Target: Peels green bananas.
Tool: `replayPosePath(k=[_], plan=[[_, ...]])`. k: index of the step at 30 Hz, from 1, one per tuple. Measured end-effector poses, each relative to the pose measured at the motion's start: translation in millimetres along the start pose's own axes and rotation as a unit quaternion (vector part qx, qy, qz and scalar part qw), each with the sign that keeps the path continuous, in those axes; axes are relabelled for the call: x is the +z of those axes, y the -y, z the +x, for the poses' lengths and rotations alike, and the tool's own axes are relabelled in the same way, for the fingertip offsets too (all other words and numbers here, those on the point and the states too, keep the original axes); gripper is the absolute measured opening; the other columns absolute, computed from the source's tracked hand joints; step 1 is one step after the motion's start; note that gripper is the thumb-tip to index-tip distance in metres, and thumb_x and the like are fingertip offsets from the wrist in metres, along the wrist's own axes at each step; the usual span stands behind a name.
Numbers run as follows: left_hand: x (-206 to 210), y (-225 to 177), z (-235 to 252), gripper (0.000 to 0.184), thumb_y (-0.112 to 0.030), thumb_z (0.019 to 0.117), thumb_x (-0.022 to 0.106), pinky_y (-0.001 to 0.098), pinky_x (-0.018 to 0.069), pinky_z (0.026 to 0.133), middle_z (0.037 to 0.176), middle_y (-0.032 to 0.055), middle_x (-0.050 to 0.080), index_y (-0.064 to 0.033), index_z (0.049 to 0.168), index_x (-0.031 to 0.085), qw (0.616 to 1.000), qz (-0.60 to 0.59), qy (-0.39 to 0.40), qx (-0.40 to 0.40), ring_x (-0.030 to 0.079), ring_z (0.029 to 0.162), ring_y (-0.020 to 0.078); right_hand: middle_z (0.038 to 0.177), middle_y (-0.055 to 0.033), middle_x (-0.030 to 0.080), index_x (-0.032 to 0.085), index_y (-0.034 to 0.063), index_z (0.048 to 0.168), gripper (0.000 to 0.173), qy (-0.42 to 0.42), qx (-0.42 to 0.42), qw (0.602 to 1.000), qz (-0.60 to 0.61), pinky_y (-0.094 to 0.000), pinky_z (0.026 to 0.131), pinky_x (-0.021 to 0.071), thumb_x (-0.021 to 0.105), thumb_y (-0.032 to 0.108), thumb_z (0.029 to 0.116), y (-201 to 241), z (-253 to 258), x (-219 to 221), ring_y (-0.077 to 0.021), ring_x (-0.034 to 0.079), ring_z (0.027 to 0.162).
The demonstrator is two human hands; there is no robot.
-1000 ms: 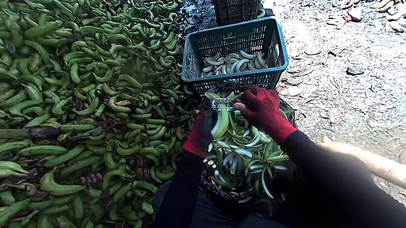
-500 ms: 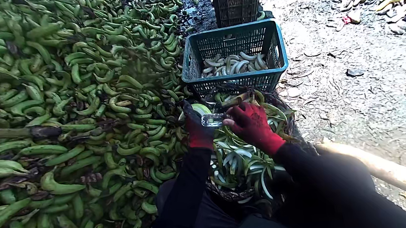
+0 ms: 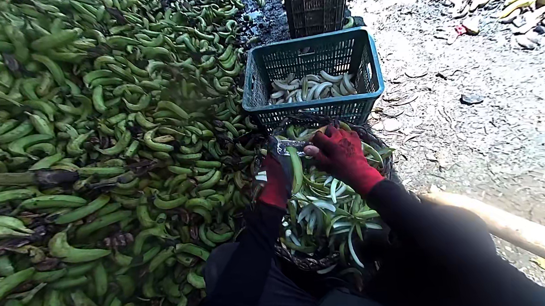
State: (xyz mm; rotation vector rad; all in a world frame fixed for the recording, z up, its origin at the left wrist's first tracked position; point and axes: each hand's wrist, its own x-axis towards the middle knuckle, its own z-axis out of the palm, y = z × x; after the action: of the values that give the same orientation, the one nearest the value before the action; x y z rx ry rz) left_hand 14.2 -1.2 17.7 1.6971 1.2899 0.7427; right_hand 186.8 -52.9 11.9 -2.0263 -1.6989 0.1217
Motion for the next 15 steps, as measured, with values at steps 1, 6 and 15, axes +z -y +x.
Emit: replayPosePath(k=[1, 6, 15], plan=[[0.7, 1.7, -0.7, 0.045, -0.033, 0.1116, 0.039, 0.0546, 0.0472, 0.103, 0.142, 0.0169, 0.056, -0.0103, 0.150, 0.045, 0.999, 0.012, 0.028, 0.032, 0.057, 0.126, 0.0309, 0.106, -0.0164, 0.068, 0.071, 0.0160, 0.114, 0.055, 0.032, 0.023, 0.998, 0.039, -0.0632, 0.083, 0.0489, 0.040, 0.061, 0.1038, -2.7, 4.3, -6.2, -0.0381, 0.066, 0.101], [-5.9, 11.7, 7.3, 0.042, -0.032, 0.1111, 0.037, 0.0454, 0.0543, 0.094, 0.128, 0.0132, 0.065, -0.0113, 0.143, 0.055, 0.977, -0.002, 0.194, 0.088, 0.065, 0.109, 0.0219, 0.102, -0.0155, 0.070, 0.070, 0.0156, 0.113, 0.056, 0.152, 0.154, 0.957, 0.191, -0.0698, 0.087, 0.0471, 0.037, 0.061, 0.1058, -28.9, 15.7, -10.4, -0.0367, 0.067, 0.101], [-27.9, 7.8, 25.2, 0.048, -0.066, 0.1023, 0.038, 0.0283, 0.0568, 0.071, 0.101, -0.0049, 0.065, -0.0308, 0.129, 0.057, 0.903, -0.424, 0.059, -0.032, 0.063, 0.083, 0.0061, 0.104, -0.0158, 0.065, 0.072, 0.0132, 0.112, 0.060, -0.092, -0.100, 0.989, 0.056, -0.0581, 0.087, 0.0485, 0.047, 0.066, 0.0977, 0.0, -10.1, 10.2, -0.0366, 0.063, 0.100]])
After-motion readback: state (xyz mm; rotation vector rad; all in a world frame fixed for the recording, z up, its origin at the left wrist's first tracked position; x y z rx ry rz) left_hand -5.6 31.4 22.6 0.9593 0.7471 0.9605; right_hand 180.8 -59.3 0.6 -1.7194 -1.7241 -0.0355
